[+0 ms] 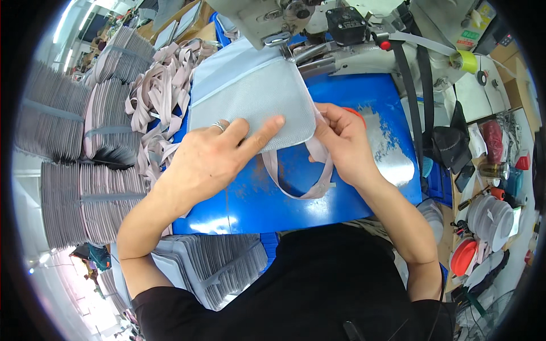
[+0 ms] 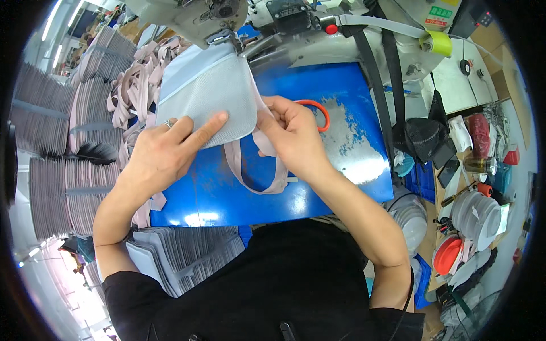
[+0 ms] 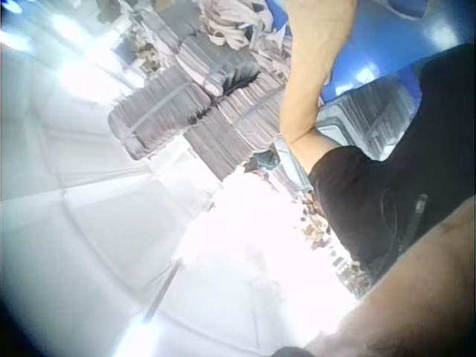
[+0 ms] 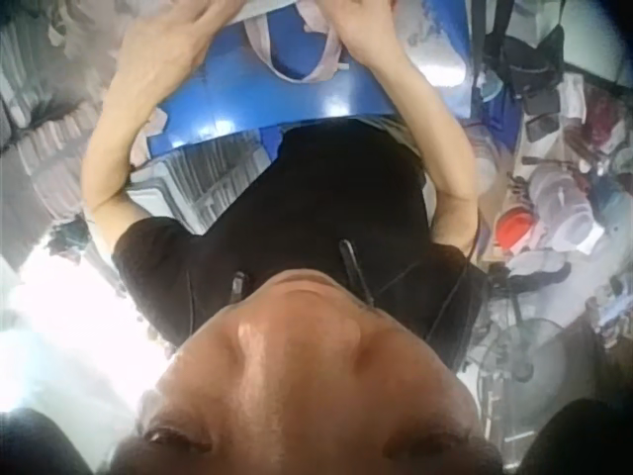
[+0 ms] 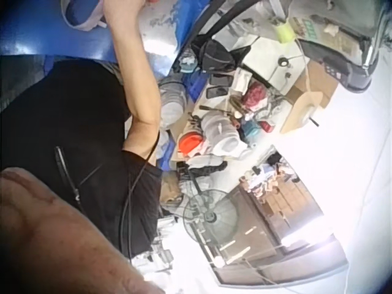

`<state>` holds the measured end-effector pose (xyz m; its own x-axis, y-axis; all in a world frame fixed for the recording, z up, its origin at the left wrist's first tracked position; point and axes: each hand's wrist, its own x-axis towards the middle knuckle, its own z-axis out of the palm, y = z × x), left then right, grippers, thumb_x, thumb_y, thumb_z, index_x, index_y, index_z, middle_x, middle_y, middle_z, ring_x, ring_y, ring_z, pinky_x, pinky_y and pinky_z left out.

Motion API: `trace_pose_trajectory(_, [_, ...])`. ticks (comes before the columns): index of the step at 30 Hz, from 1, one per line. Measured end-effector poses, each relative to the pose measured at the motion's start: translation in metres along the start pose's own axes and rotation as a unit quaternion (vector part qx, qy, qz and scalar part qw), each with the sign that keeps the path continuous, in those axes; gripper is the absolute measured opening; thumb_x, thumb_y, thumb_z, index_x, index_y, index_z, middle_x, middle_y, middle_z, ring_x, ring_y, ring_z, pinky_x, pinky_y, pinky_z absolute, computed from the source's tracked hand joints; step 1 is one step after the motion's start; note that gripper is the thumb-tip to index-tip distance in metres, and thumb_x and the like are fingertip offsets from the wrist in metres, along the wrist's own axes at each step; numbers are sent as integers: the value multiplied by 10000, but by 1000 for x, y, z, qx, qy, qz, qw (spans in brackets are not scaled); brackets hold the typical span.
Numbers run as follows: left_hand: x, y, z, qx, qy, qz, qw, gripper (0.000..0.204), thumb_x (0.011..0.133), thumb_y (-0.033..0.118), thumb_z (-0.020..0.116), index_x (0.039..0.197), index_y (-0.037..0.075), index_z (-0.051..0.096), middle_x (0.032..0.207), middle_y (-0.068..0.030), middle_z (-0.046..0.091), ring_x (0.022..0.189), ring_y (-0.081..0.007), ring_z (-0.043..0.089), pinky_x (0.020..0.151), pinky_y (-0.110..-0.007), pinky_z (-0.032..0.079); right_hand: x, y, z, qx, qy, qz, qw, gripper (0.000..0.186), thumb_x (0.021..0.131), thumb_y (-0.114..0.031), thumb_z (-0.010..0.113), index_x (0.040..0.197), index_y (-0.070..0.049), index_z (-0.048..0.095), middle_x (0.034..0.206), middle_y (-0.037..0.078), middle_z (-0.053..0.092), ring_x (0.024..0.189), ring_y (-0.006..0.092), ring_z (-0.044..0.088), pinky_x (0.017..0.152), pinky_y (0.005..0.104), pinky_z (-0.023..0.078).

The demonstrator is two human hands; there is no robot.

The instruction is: The person assembles light blue fabric face masks at a sewing station. They fold the mask material, insert a pink elastic strap, and sew the edges using a sewing machine. The person uses scissors to trim excess threads and repeatedly inspects the finished masks before stacking them.

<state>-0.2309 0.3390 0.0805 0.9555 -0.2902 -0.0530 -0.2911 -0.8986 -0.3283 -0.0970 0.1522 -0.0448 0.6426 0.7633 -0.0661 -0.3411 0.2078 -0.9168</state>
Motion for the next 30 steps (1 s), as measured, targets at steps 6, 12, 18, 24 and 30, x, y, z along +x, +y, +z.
trace_pose_trajectory(6, [21, -27, -8, -9, -8, 24, 1000, 697, 840, 82, 683, 1506, 250, 570, 843, -62, 483, 587, -203, 589, 517, -339, 527, 36, 6, -4, 37, -21, 6, 999, 333, 1064, -190, 622, 1335, 4, 631, 956, 29, 710, 744, 63, 655, 610, 258, 605])
trace_pose_trajectory(12, [45, -64, -6, 20, -8, 38, 999, 602, 846, 86, 654, 1430, 235, 648, 902, -83, 544, 631, -240, 649, 597, -385, 561, 67, 9, 2, 58, -3, -2, 998, 306, 1046, -176, 640, 1285, 14, 652, 963, 38, 707, 774, 80, 664, 621, 273, 612])
trace_pose_trajectory(18, [60, -69, -10, 33, 7, 41, 999, 513, 835, 41, 648, 1335, 133, 715, 911, -119, 620, 667, -281, 684, 625, -392, 562, 72, 16, 4, 75, -6, -16, 997, 292, 1031, -154, 652, 1269, 14, 656, 1001, 63, 716, 846, 117, 689, 680, 306, 632])
trace_pose_trajectory(24, [63, -46, -6, 44, 3, 2, 999, 506, 817, 23, 651, 1319, 61, 704, 914, -146, 647, 707, -303, 711, 643, -389, 576, 73, 21, 4, 79, 4, -25, 997, 290, 1035, -154, 645, 1273, 10, 666, 1034, 74, 726, 866, 127, 693, 699, 314, 631])
trace_pose_trajectory(30, [80, -3, 2, -18, 10, -91, 996, 464, 790, 44, 664, 1244, -53, 674, 958, -203, 696, 719, -367, 715, 666, -428, 584, 69, 22, 4, 101, 8, -46, 994, 314, 1033, -186, 652, 1268, 20, 682, 1014, 72, 736, 886, 124, 688, 718, 306, 610])
